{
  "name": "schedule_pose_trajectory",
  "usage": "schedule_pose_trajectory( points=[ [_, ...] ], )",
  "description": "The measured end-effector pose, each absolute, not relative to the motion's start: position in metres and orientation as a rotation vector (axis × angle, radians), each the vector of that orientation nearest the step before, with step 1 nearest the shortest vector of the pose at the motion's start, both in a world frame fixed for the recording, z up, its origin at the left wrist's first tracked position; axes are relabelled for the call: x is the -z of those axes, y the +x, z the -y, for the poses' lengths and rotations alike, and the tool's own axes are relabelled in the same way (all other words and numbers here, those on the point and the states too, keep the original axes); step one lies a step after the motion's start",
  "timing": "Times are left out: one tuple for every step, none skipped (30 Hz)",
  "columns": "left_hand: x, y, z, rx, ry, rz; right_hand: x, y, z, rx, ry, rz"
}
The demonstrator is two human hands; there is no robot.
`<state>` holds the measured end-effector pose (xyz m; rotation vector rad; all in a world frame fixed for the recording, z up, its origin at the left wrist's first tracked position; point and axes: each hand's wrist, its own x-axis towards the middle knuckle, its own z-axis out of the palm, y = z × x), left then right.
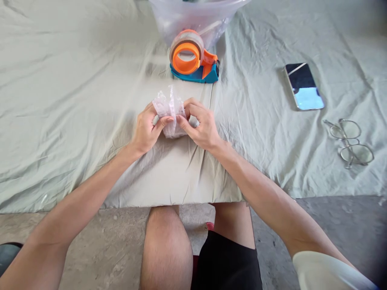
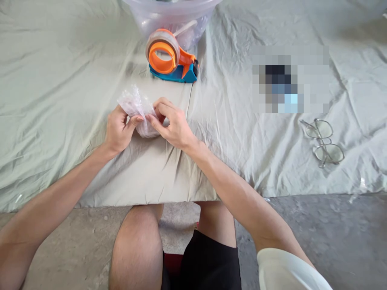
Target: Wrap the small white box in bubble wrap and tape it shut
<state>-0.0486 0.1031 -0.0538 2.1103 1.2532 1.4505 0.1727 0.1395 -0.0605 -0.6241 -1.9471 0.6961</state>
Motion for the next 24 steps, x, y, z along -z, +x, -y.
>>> schedule_pose_trajectory(
  points=[
    [0.055, -0.049, -0.103, -1.461, 2.082, -1.257, 0.060, 0.173, -0.139, -0.693, -0.616, 1.948],
    [0.057, -0.048, -0.103, -1.478, 2.044, -1.255, 0.060, 0.172, -0.139, -0.688, -0.608, 1.948],
    [0.058, -0.048, -0.104, -1.494, 2.002, -1.252, 0.060, 0.172, -0.139, -0.685, -0.605, 1.947],
    [0.060, -0.048, -0.104, -1.501, 1.958, -1.250, 0.060, 0.171, -0.138, -0.689, -0.613, 1.941],
    [0.061, -0.047, -0.104, -1.499, 1.918, -1.250, 0.060, 0.170, -0.137, -0.703, -0.630, 1.931],
    [0.063, -0.046, -0.104, -1.499, 1.884, -1.248, 0.060, 0.170, -0.136, -0.729, -0.652, 1.913],
    [0.064, -0.044, -0.103, -1.510, 1.850, -1.241, 0.060, 0.169, -0.135, -0.762, -0.675, 1.887],
    [0.065, -0.043, -0.103, -1.532, 1.811, -1.230, 0.059, 0.169, -0.134, -0.795, -0.695, 1.853],
    [0.065, -0.042, -0.103, -1.571, 1.771, -1.215, 0.059, 0.169, -0.133, -0.822, -0.707, 1.818],
    [0.066, -0.041, -0.102, -1.618, 1.739, -1.202, 0.059, 0.169, -0.132, -0.838, -0.711, 1.793],
    [0.066, -0.041, -0.101, -1.654, 1.722, -1.202, 0.059, 0.169, -0.131, -0.838, -0.706, 1.786],
    [0.065, -0.041, -0.101, -1.673, 1.727, -1.218, 0.059, 0.169, -0.131, -0.825, -0.698, 1.795],
    [0.064, -0.041, -0.100, -1.675, 1.755, -1.244, 0.059, 0.169, -0.130, -0.802, -0.685, 1.819],
    [0.063, -0.041, -0.099, -1.662, 1.806, -1.272, 0.059, 0.169, -0.130, -0.773, -0.666, 1.846],
    [0.062, -0.041, -0.098, -1.638, 1.869, -1.299, 0.060, 0.169, -0.131, -0.744, -0.645, 1.868],
    [0.061, -0.041, -0.097, -1.622, 1.930, -1.323, 0.060, 0.169, -0.131, -0.720, -0.629, 1.879],
    [0.060, -0.041, -0.096, -1.625, 1.982, -1.341, 0.061, 0.169, -0.132, -0.699, -0.621, 1.883],
    [0.059, -0.041, -0.096, -1.638, 2.021, -1.359, 0.061, 0.169, -0.132, -0.679, -0.619, 1.886],
    [0.059, -0.041, -0.095, -1.649, 2.047, -1.382, 0.062, 0.169, -0.133, -0.659, -0.624, 1.892],
    [0.058, -0.041, -0.094, -1.652, 2.060, -1.408, 0.063, 0.169, -0.134, -0.637, -0.629, 1.902],
    [0.057, -0.041, -0.094, -1.644, 2.065, -1.434, 0.064, 0.169, -0.135, -0.618, -0.630, 1.915],
    [0.056, -0.041, -0.093, -1.622, 2.066, -1.458, 0.064, 0.169, -0.136, -0.605, -0.625, 1.926],
    [0.055, -0.041, -0.092, -1.594, 2.067, -1.477, 0.065, 0.170, -0.136, -0.600, -0.616, 1.933],
    [0.054, -0.040, -0.091, -1.575, 2.070, -1.490, 0.066, 0.170, -0.137, -0.601, -0.607, 1.933]
  ],
)
